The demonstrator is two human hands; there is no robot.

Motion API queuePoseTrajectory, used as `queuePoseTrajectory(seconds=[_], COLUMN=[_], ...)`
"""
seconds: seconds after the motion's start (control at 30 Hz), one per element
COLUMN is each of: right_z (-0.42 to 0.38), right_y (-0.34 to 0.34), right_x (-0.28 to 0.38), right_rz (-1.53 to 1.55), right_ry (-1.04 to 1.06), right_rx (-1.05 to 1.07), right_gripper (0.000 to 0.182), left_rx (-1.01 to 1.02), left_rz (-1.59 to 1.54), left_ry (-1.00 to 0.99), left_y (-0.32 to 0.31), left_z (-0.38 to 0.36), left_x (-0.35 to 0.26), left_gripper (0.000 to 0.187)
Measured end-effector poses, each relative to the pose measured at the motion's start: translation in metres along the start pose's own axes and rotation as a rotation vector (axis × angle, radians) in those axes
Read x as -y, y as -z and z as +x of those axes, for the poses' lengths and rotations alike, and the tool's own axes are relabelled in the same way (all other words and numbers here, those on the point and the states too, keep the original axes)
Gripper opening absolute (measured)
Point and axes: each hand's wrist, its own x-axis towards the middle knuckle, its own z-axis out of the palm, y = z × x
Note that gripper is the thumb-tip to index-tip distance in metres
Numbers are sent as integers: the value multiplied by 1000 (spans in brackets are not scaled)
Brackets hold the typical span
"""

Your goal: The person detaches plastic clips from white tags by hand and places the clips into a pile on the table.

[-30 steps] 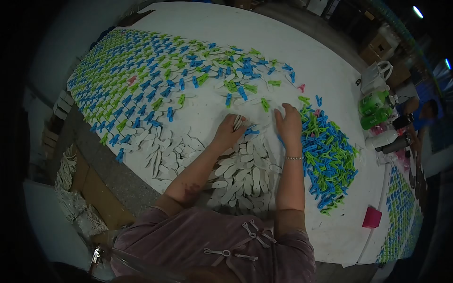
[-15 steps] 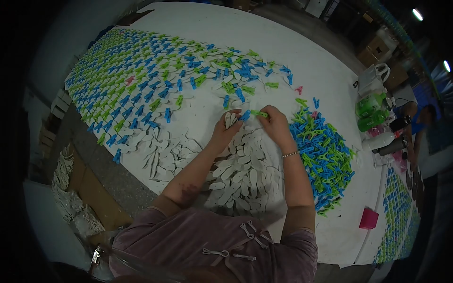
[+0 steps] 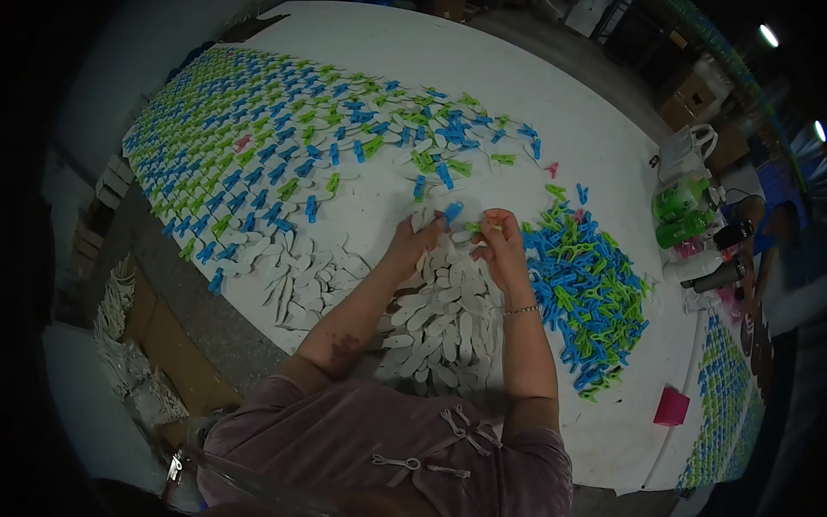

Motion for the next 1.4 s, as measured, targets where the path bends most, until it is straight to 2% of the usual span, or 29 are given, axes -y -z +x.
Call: queuePoseTrajectory(seconds=[0.03, 0.1, 0.2, 0.23, 0.27, 0.3, 0.37, 0.43, 0.47, 0.5, 0.53, 0.6, 0.67, 0.73, 0.8, 0.87, 0.93, 1.0, 1.03, 1.07, 1.1, 1.13, 1.17, 1.2, 1.27, 1.33, 1.4], right_z=[-3, -9, 15, 20, 25, 26, 26, 35, 41, 44, 46, 55, 65, 80, 91, 99, 111, 115, 117, 118, 116, 110, 103, 90, 62, 45, 32], right_y=[-5, -11, 30, 45, 58, 64, 69, 64, 61, 45, 23, -11, -39, -57, -64, -70, -65, -56, -54, -53, -50, -46, -42, -41, -38, -30, -25], right_x=[3, 6, 0, 13, 27, 42, 63, 60, 58, 55, 46, 27, 6, -15, -23, -27, -32, -30, -27, -24, -20, -13, -8, -2, 8, 4, 3], right_rz=[-2, -444, -319, -410, -502, -506, -1582, -1622, -1658, -1572, -1480, -1374, -1475, -1540, -1605, -1760, -1772, -1790, -1643, -1494, -1496, -1230, -960, -964, -684, -630, -575], right_ry=[-1, 26, -20, 6, 33, 32, 462, 546, 631, 615, 595, 556, 681, 744, 805, 760, 771, 784, 776, 766, 767, 524, 286, 283, -34, -99, -163], right_rx=[2, 105, 12, -76, -163, -157, -437, -360, -285, -129, 22, 322, 440, 490, 543, 513, 553, 582, 497, 416, 421, 366, 307, 310, 406, 489, 571], right_gripper=[14, 9, 11, 16, 21, 21, 34, 38, 42, 45, 48, 56, 60, 60, 59, 52, 48, 44, 39, 35, 35, 31, 26, 26, 22, 22, 23], left_rx=[-2, 228, 161, 157, 135, 111, 134, 162, 272, 380, 375, 473, 536, 594, 627, 623, 622, 382, 383, 277, 163, 159, -121, -395, -402, -406, -118], left_rz=[-2, 358, 293, 293, 270, 245, 247, 253, 576, 901, 899, 685, 794, 905, 858, 795, 723, 329, 326, 437, 544, 541, 368, 188, 78, -30, -51], left_ry=[-1, -88, -65, -69, -157, -244, -194, -148, -238, -324, -324, -505, -539, -572, -390, -432, -469, -169, -174, -383, -588, -590, -516, -432, -429, -431, -204], left_y=[-1, -1, -1, -2, -4, -6, -12, -12, -11, -9, -5, 6, 7, 6, 4, 9, 6, -2, 3, 14, 20, 18, 15, 10, 3, 1, 5], left_z=[-2, -5, -1, -2, -5, -7, -13, -14, -12, -12, -8, 2, 0, -4, -9, 0, -3, -9, -4, 5, 11, 12, 13, 12, 10, 6, -1], left_x=[3, 10, 17, 15, 11, 8, 8, 4, 0, -2, 6, 27, 25, 14, 3, 12, 12, 12, 16, 23, 27, 22, 18, 14, 4, -3, -7], left_gripper=[28, 32, 30, 30, 27, 25, 25, 26, 32, 39, 39, 44, 44, 43, 41, 38, 34, 23, 23, 21, 19, 19, 20, 22, 22, 22, 22])
